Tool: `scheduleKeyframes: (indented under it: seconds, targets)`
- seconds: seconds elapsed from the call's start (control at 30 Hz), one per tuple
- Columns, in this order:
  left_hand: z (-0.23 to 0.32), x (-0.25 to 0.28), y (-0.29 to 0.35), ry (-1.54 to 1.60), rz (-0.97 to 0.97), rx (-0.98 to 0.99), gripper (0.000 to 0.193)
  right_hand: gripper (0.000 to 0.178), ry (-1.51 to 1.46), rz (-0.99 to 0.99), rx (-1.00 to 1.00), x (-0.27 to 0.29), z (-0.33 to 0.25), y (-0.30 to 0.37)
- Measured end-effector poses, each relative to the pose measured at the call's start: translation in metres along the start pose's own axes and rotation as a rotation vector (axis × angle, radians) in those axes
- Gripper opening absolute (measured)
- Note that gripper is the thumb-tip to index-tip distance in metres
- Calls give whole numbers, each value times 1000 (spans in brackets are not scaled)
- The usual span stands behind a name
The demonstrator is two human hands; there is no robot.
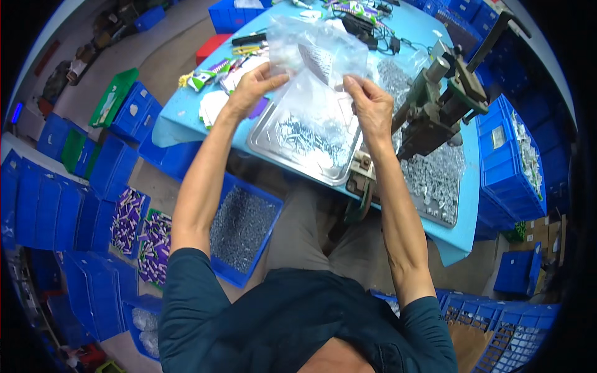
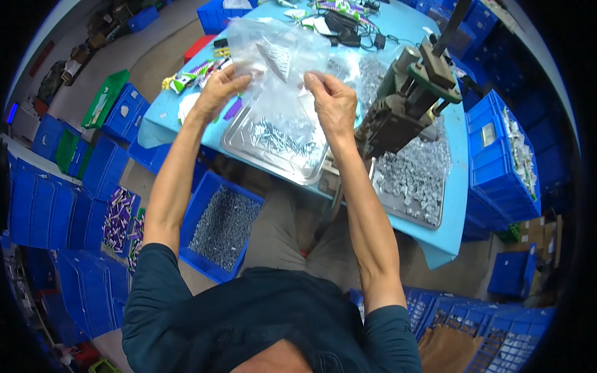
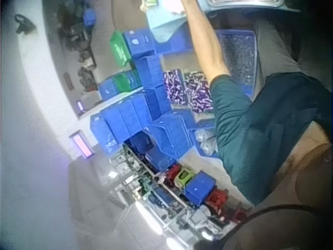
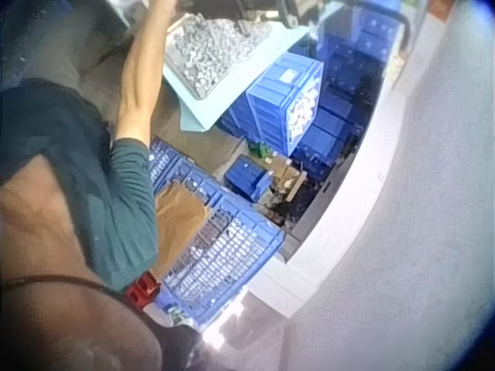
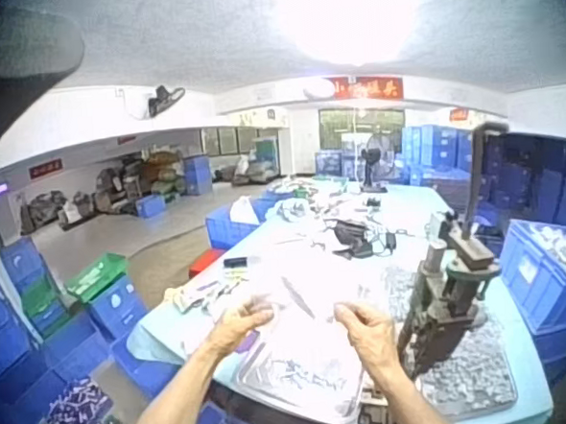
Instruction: Assembling small plastic and metal components using a hand press and pliers at a factory workbench.
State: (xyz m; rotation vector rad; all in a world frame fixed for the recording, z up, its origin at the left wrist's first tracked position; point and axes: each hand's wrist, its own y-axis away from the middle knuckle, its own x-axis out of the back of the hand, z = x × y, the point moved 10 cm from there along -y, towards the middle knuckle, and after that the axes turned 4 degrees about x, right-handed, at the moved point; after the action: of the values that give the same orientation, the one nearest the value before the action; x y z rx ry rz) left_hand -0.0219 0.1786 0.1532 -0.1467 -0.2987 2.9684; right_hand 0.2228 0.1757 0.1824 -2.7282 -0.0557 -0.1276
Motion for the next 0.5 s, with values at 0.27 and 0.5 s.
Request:
scheduleKeyframes:
  seconds: [0.27, 0.5]
  targets:
    - [-13, 33, 1, -110, 247, 18, 22, 24, 324, 218, 118, 22, -5, -24]
    - [-28, 20, 14, 278, 247, 181, 48, 26, 35, 260, -25, 15, 26, -30]
